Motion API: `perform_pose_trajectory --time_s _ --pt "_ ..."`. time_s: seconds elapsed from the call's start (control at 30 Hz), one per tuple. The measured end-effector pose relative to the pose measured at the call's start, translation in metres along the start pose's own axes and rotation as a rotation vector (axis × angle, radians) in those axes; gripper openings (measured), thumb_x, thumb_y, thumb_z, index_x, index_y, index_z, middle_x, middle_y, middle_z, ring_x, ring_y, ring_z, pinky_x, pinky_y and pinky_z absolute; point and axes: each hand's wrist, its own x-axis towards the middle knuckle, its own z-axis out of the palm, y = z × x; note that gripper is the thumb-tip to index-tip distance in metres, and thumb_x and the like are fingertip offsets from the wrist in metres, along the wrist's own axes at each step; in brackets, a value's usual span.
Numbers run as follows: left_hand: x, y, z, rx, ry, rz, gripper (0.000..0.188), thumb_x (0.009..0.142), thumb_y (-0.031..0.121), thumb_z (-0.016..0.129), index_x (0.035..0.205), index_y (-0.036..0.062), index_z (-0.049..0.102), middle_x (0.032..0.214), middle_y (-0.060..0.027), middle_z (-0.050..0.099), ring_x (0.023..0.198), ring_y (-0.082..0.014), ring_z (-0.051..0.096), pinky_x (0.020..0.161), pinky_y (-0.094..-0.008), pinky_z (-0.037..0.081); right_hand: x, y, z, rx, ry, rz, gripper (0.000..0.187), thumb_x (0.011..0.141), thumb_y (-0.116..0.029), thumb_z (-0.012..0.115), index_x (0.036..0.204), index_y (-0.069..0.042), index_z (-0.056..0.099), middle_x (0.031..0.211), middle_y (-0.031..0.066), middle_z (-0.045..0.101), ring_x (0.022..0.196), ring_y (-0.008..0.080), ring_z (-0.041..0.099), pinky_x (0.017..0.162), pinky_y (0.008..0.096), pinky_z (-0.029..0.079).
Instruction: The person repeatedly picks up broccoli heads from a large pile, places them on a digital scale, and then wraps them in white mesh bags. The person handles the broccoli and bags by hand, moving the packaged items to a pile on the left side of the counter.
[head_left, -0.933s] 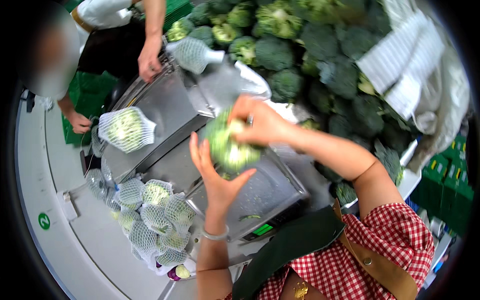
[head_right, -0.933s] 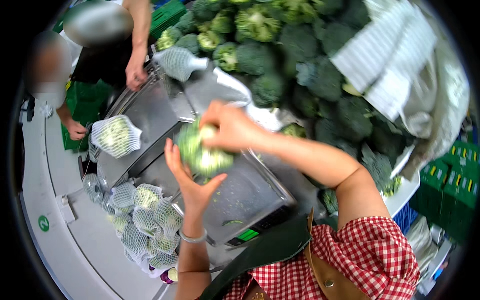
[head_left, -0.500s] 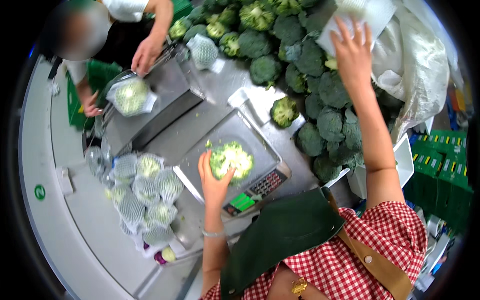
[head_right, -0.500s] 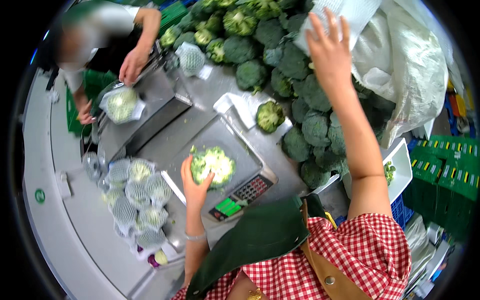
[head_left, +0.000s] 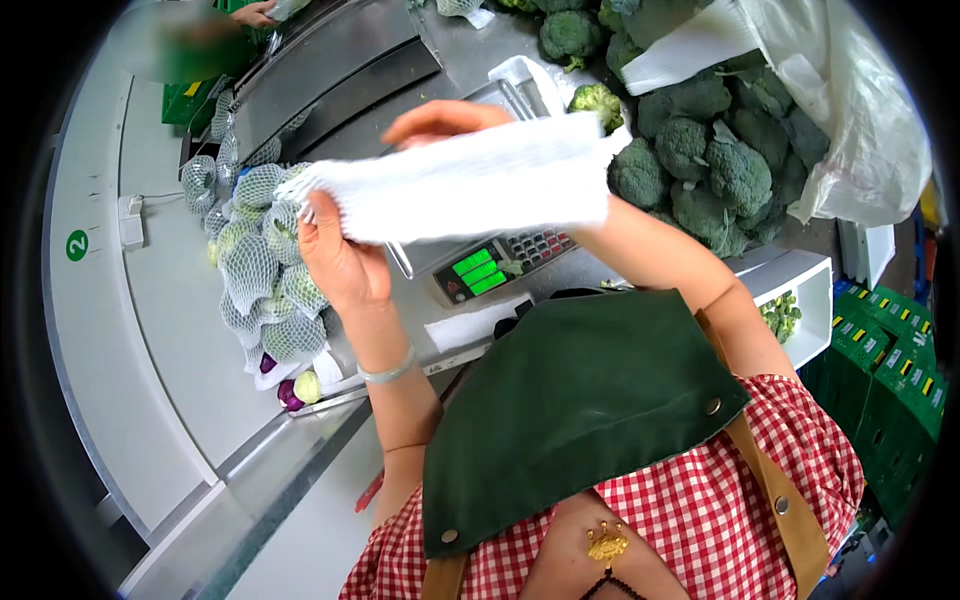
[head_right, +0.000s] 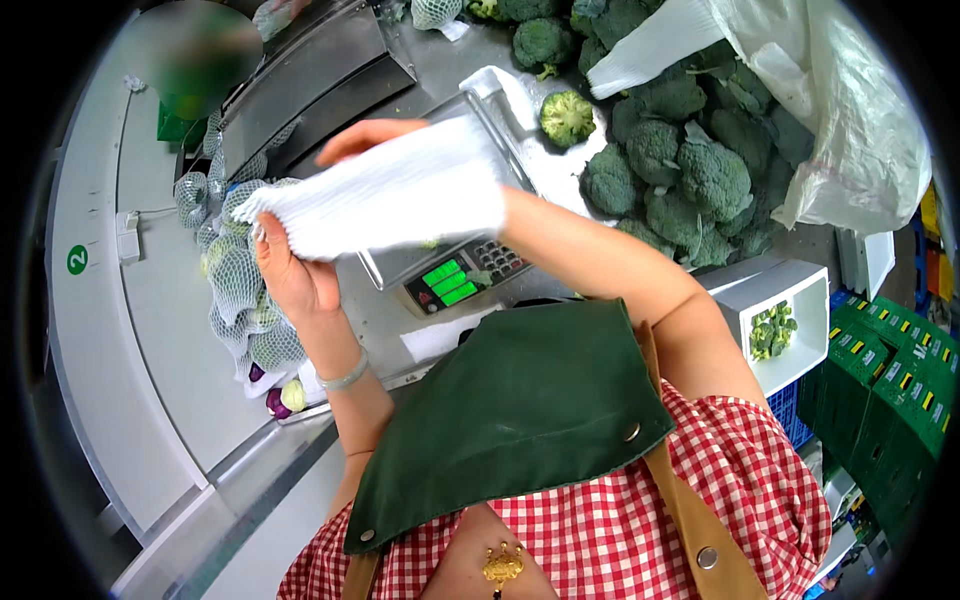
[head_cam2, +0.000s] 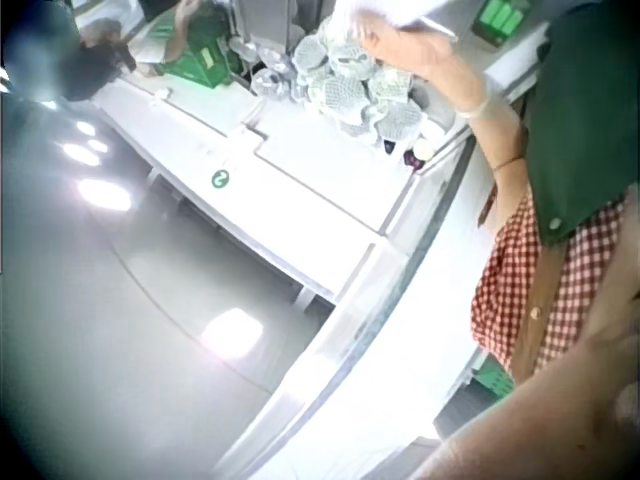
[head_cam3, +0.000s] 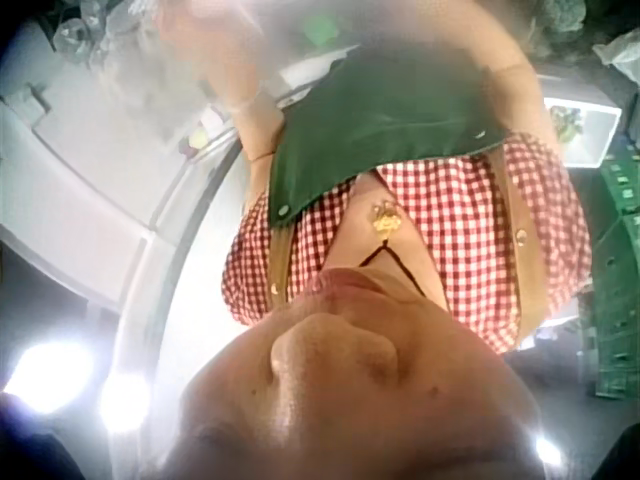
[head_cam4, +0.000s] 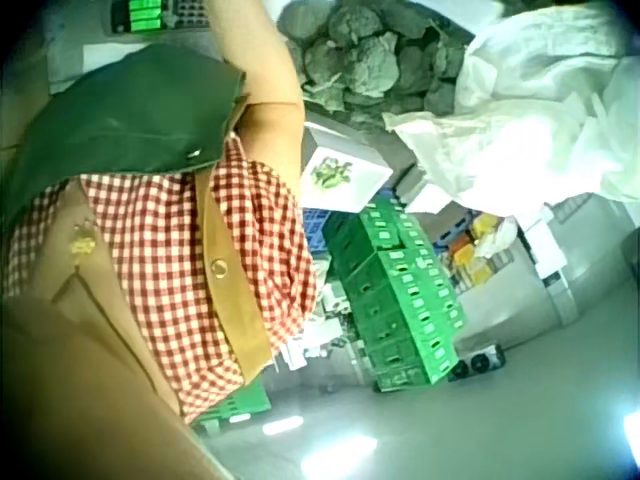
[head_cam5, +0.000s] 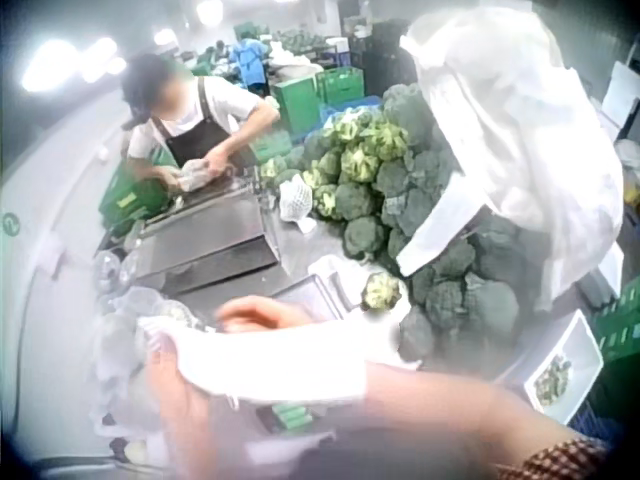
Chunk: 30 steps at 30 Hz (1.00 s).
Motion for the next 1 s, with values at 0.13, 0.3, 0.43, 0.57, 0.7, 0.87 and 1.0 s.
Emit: perform_pose_trajectory --time_s 0.13,0.3,0.43,0.57,0.7,0.87,1.0 --pt "-0.027 -0.028 -0.033 0.886 -0.100 0.353 0.037 0.098 0.015 0.054 0.133 0.0015 0.052 0.113 -0.0109 0.056 0.098 -0.0209 0.058 0.085 -0.0328 0.048 -0.007 0.043 0.051 0.204 0.040 0.198 0.079 0.072 -0.012 0.085 0.139 -0.002 0.045 0.106 0.0048 0.053 0.080 0.0101 0.055 0.072 0.0275 0.051" --pt "-0.065 -0.043 -0.055 0.967 0.130 0.237 0.038 0.097 0.014 0.052 0.132 -0.0009 0.053 0.108 -0.0127 0.056 0.108 -0.0237 0.053 0.098 -0.0364 0.041 -0.041 0.067 0.047 -0.023 -0.042 0.516 0.041 0.077 -0.010 0.080 0.111 -0.002 0.059 0.088 -0.0030 0.056 0.080 0.0060 0.051 0.073 0.0240 0.043" --pt "-0.079 -0.041 -0.092 0.291 0.134 -0.077 0.039 0.098 0.018 0.050 0.132 -0.0008 0.051 0.104 -0.0085 0.059 0.103 -0.0194 0.056 0.094 -0.0335 0.045 -0.065 0.072 0.037 0.144 -0.178 0.651 0.020 0.082 -0.009 0.076 0.083 -0.008 0.056 0.085 -0.0036 0.053 0.077 0.0061 0.050 0.070 0.0233 0.041" --pt "-0.081 -0.054 -0.077 0.531 0.155 -0.038 0.036 0.100 0.015 0.052 0.131 -0.0037 0.056 0.130 -0.0115 0.049 0.101 -0.0148 0.057 0.089 -0.0259 0.045 -0.061 0.078 0.051 0.225 0.055 0.559 0.021 0.082 -0.006 0.075 0.093 -0.006 0.058 0.090 -0.0025 0.056 0.080 0.0063 0.053 0.071 0.0240 0.044" --pt "-0.080 -0.054 -0.112 0.424 0.154 -0.120 0.038 0.101 0.014 0.052 0.134 -0.0036 0.052 0.125 -0.0116 0.053 0.100 -0.0140 0.057 0.085 -0.0254 0.046 -0.065 0.098 0.047 -0.005 -0.173 0.743 0.025 0.084 -0.011 0.075 0.102 -0.004 0.059 0.089 -0.0026 0.055 0.076 0.0059 0.051 0.070 0.0229 0.044" --pt "-0.066 -0.053 -0.067 0.349 0.302 -0.105 0.034 0.098 0.017 0.058 0.127 0.0000 0.053 0.102 -0.0118 0.062 0.087 -0.0136 0.062 0.073 -0.0240 0.048 -0.057 0.087 0.053 -0.034 0.054 0.385 0.033 0.081 -0.012 0.078 0.106 -0.002 0.058 0.097 -0.0009 0.058 0.095 0.0096 0.054 0.085 0.0261 0.046" --pt "-0.078 -0.065 -0.076 0.809 0.092 0.119 0.047 0.096 0.026 0.062 0.134 0.0047 0.046 0.107 -0.0142 0.062 0.098 -0.0177 0.061 0.082 -0.0321 0.050 -0.058 0.099 0.049 0.115 -0.007 0.608 0.035 0.081 -0.012 0.078 0.109 0.000 0.061 0.104 0.0043 0.061 0.092 0.0105 0.058 0.085 0.0271 0.047"
